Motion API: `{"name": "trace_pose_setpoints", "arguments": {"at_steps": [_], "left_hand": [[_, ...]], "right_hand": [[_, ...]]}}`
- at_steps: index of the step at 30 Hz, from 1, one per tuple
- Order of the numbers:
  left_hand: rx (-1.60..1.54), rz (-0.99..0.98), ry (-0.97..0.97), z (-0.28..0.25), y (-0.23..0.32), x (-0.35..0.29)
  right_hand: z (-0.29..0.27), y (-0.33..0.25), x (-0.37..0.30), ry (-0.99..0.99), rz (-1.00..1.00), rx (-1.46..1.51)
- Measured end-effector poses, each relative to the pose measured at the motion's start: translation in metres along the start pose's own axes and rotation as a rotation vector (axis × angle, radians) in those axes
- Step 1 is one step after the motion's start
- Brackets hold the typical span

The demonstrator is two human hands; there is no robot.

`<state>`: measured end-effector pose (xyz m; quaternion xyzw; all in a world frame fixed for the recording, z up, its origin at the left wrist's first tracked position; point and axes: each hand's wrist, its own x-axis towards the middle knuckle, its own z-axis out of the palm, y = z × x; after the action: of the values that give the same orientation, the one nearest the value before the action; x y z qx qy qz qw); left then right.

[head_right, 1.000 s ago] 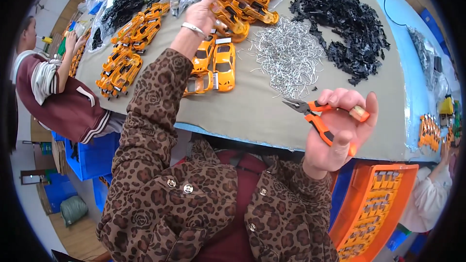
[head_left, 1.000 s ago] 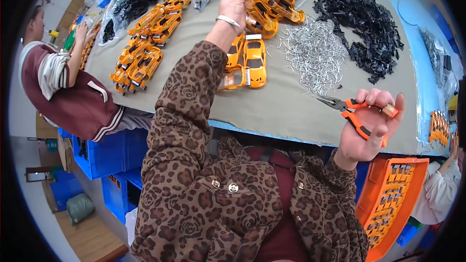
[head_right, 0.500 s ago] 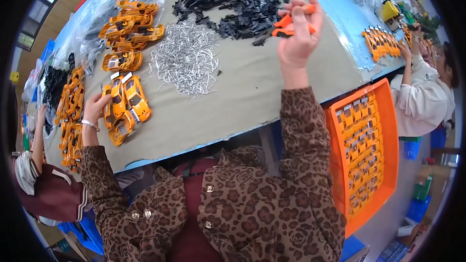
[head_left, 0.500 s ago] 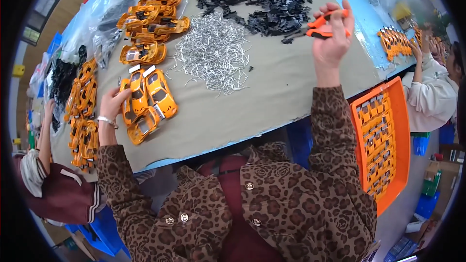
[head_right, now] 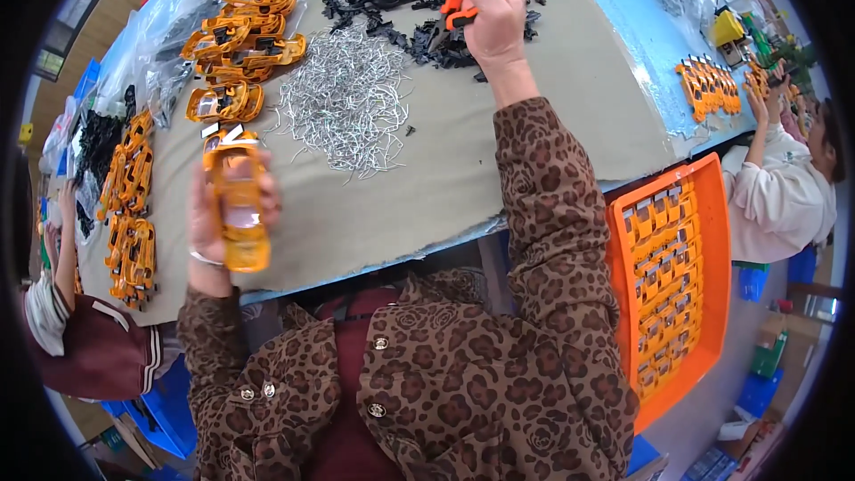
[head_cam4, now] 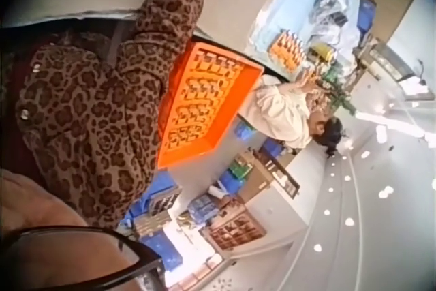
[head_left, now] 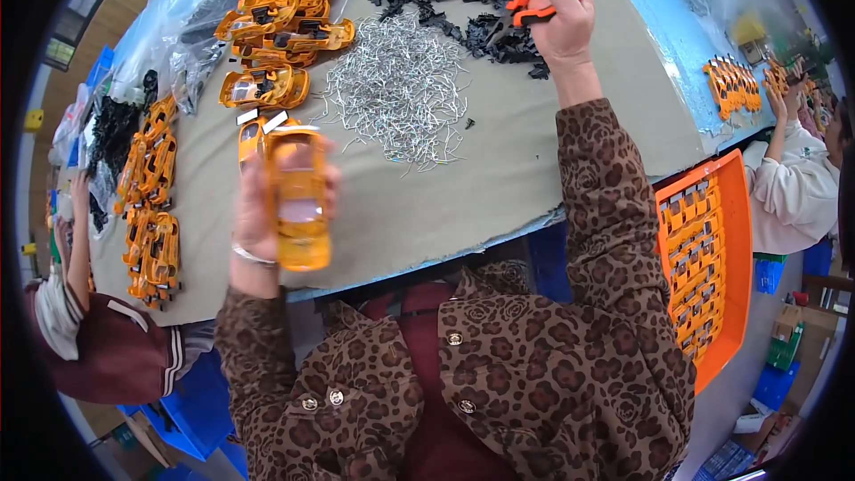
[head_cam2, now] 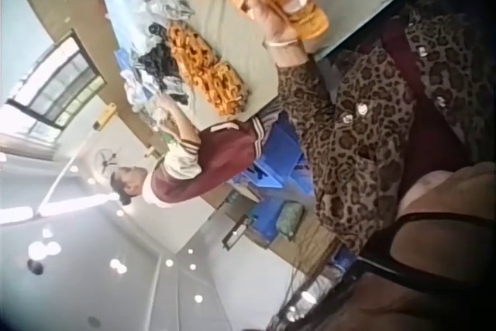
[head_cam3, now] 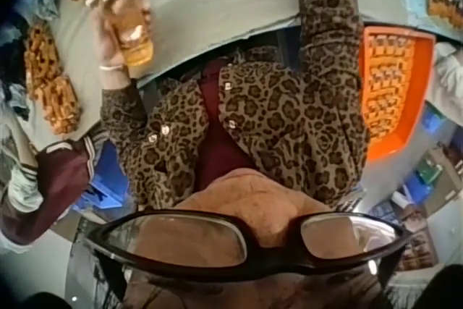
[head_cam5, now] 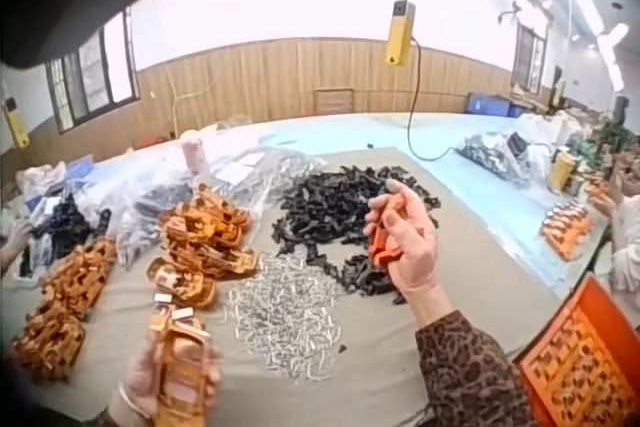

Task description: Assembling the internal components and chassis of yellow toy car models using pliers.

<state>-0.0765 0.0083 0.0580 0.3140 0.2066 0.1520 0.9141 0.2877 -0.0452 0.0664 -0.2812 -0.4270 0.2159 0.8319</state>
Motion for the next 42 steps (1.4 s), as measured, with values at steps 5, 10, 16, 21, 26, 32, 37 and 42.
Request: {"name": "trace_pose_setpoints", "arguments": {"at_steps": [5,10,16,21,26,32,37,42], "left_hand": [[-0.052,-0.169,-0.163,-0.001,-0.054,0.053],[-0.056,-0.149,-0.25,-0.012,-0.06,0.069],[-0.087,-0.151,-0.277,-0.013,-0.058,0.066],[-0.049,-0.161,-0.263,-0.012,-0.056,0.071],[-0.046,-0.159,-0.249,-0.014,-0.057,0.069],[-0.047,-0.163,-0.253,-0.014,-0.057,0.069],[-0.011,-0.162,-0.264,-0.013,-0.055,0.068],[0.007,-0.157,-0.287,-0.016,-0.056,0.068]], "right_hand": [[-0.005,0.017,0.022,-0.122,0.144,-0.049],[-0.011,0.026,0.029,-0.318,0.096,0.155],[0.0,0.0,0.015,-0.142,0.356,-0.155],[-0.019,0.024,0.029,-0.426,0.147,0.509],[0.005,0.003,0.023,-0.265,0.264,-0.049],[0.012,0.015,0.028,-0.396,0.348,-0.036],[0.014,0.023,0.032,-0.399,0.381,-0.049],[0.005,0.029,0.025,-0.347,0.428,-0.071]]}}
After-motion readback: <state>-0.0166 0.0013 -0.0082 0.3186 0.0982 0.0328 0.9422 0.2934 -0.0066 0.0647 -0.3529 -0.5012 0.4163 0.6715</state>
